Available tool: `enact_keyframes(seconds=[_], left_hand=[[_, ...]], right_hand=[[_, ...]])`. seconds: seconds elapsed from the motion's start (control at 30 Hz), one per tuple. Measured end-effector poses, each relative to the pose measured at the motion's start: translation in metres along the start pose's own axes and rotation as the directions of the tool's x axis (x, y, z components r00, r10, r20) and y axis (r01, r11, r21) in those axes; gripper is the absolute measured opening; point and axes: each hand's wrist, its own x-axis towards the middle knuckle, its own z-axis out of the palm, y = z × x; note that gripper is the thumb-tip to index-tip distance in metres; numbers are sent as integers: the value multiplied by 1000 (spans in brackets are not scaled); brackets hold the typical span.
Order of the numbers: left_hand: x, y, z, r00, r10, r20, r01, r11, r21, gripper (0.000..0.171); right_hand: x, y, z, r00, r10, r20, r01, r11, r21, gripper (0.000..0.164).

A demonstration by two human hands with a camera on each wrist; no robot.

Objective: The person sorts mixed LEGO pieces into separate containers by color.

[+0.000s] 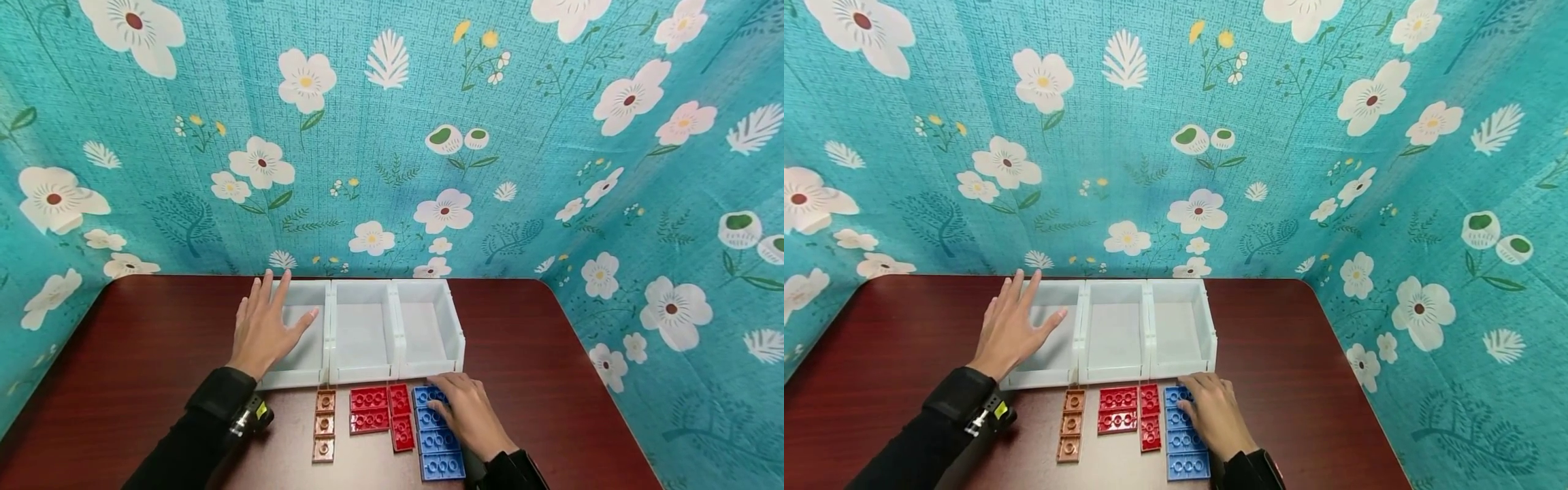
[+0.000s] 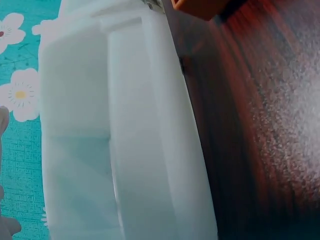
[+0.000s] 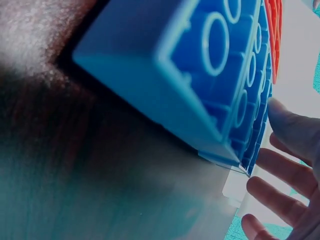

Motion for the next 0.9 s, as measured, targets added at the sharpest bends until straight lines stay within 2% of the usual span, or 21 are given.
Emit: enact_keyframes(seconds=[0.13,0.27,0.4,0.53,0.67,0.77,0.9], left_hand=[[-3,5,-1,1000,10,5,-10,1000,-7,93],[-13,13,-6,1000,21,21,-20,999,-32,93],[-33,22,-12,999,41,17,-40,999,-35,96],[-60,30,-16,998,66,13,-65,997,-29,98],[-81,33,-16,998,60,24,-60,998,-18,98],[-84,32,-17,998,47,35,-46,999,-9,99],[-68,23,-20,998,13,56,-12,1000,-10,97]], right_hand=[[0,1,-1,1000,-9,11,9,1000,2,37],[1,2,-2,999,-5,37,4,1000,20,36],[2,2,-2,999,-2,51,1,1000,24,37],[0,2,-4,1000,-11,9,11,1000,-4,38],[-2,2,-4,1000,-17,-12,17,999,-32,38],[-1,5,-1,1000,-2,7,2,1000,-19,35],[3,7,0,997,38,75,-40,999,32,31]])
